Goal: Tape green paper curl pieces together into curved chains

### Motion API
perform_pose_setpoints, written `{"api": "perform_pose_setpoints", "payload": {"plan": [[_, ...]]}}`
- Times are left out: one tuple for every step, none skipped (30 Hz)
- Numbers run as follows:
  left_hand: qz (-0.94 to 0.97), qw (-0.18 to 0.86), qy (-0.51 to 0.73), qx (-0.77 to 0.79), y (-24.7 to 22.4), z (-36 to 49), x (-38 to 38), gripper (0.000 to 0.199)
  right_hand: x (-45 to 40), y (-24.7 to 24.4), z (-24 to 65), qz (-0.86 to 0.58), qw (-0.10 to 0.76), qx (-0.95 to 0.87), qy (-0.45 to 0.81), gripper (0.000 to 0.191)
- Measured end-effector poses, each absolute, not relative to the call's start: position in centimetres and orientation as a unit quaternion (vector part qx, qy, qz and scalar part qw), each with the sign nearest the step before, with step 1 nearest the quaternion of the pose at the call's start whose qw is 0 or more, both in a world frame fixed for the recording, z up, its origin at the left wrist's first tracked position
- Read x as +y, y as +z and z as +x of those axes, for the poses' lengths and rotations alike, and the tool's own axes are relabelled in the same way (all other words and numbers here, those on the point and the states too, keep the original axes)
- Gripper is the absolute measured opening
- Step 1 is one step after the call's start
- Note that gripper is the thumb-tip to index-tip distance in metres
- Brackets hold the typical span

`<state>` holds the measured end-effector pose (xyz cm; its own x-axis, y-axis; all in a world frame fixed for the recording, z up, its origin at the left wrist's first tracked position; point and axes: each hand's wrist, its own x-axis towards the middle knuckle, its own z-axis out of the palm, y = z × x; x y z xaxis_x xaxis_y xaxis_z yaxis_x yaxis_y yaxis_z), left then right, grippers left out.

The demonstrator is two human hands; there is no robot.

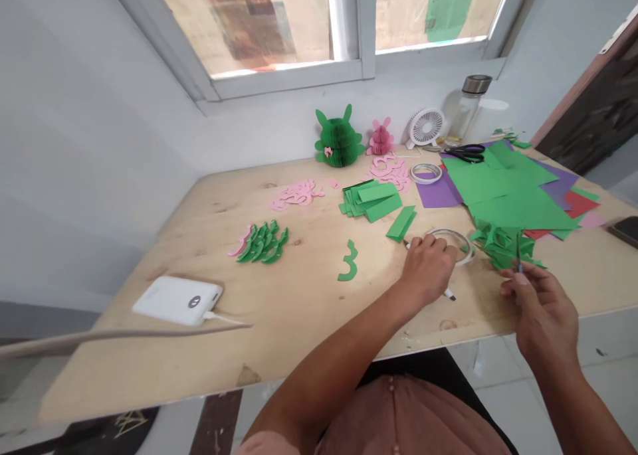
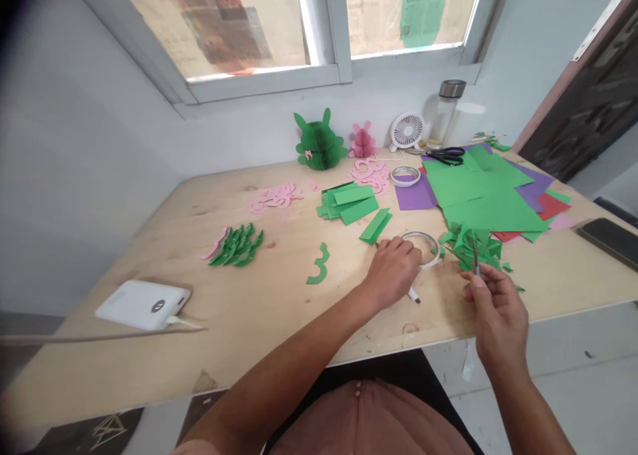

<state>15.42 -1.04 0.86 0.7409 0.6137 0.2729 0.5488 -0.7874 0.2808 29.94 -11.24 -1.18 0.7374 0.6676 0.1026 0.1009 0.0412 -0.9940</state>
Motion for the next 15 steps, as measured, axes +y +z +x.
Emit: {"api": "perform_pose_setpoints", "payload": {"plan": [[0.919, 0.127, 0.192, 0.320, 1.2, 15.2, -1.1, 0.009, -11.2, -0.9, 29.8, -0.647, 0.669, -0.282, 0.232, 0.030], [0.906, 0.171, 0.207, 0.329, 1.5, 14.9, -1.2, 0.009, -11.1, -0.7, 29.7, -0.636, 0.678, -0.272, 0.250, 0.030], [0.889, 0.219, 0.224, 0.334, 1.8, 14.6, -1.3, 0.008, -11.0, -0.3, 29.4, -0.623, 0.687, -0.264, 0.264, 0.029], [0.872, 0.268, 0.239, 0.333, 2.0, 14.2, -1.4, 0.007, -10.8, 0.0, 29.0, -0.613, 0.695, -0.257, 0.275, 0.029], [0.852, 0.314, 0.254, 0.332, 2.2, 13.9, -1.5, 0.007, -10.6, 0.4, 28.6, -0.607, 0.701, -0.250, 0.279, 0.028], [0.833, 0.358, 0.271, 0.324, 2.3, 13.6, -1.6, 0.007, -10.4, 0.8, 28.2, -0.603, 0.707, -0.244, 0.279, 0.028], [0.813, 0.397, 0.289, 0.315, 2.3, 13.3, -1.8, 0.007, -10.1, 1.1, 27.8, -0.601, 0.710, -0.241, 0.278, 0.028], [0.794, 0.427, 0.306, 0.307, 2.2, 13.1, -1.9, 0.006, -9.8, 1.4, 27.4, -0.600, 0.711, -0.241, 0.276, 0.029], [0.777, 0.449, 0.322, 0.301, 2.0, 12.9, -2.0, 0.006, -9.4, 1.7, 27.1, -0.598, 0.711, -0.243, 0.278, 0.030], [0.764, 0.464, 0.336, 0.296, 1.9, 12.8, -2.1, 0.005, -9.1, 1.9, 26.9, -0.597, 0.710, -0.244, 0.283, 0.030], [0.754, 0.475, 0.347, 0.292, 1.7, 12.7, -2.1, 0.005, -8.8, 2.0, 26.7, -0.597, 0.708, -0.246, 0.288, 0.030], [0.748, 0.481, 0.354, 0.289, 1.5, 12.6, -2.2, 0.005, -8.5, 2.1, 26.6, -0.596, 0.704, -0.249, 0.294, 0.030], [0.745, 0.484, 0.357, 0.287, 1.4, 12.6, -2.2, 0.006, -8.3, 2.1, 26.6, -0.597, 0.699, -0.254, 0.299, 0.030], [0.745, 0.486, 0.357, 0.286, 1.2, 12.5, -2.2, 0.006, -8.1, 2.2, 26.6, -0.599, 0.694, -0.261, 0.301, 0.030], [0.745, 0.485, 0.356, 0.287, 1.2, 12.5, -2.2, 0.006, -8.0, 2.1, 26.6, -0.601, 0.689, -0.268, 0.303, 0.030]]}}
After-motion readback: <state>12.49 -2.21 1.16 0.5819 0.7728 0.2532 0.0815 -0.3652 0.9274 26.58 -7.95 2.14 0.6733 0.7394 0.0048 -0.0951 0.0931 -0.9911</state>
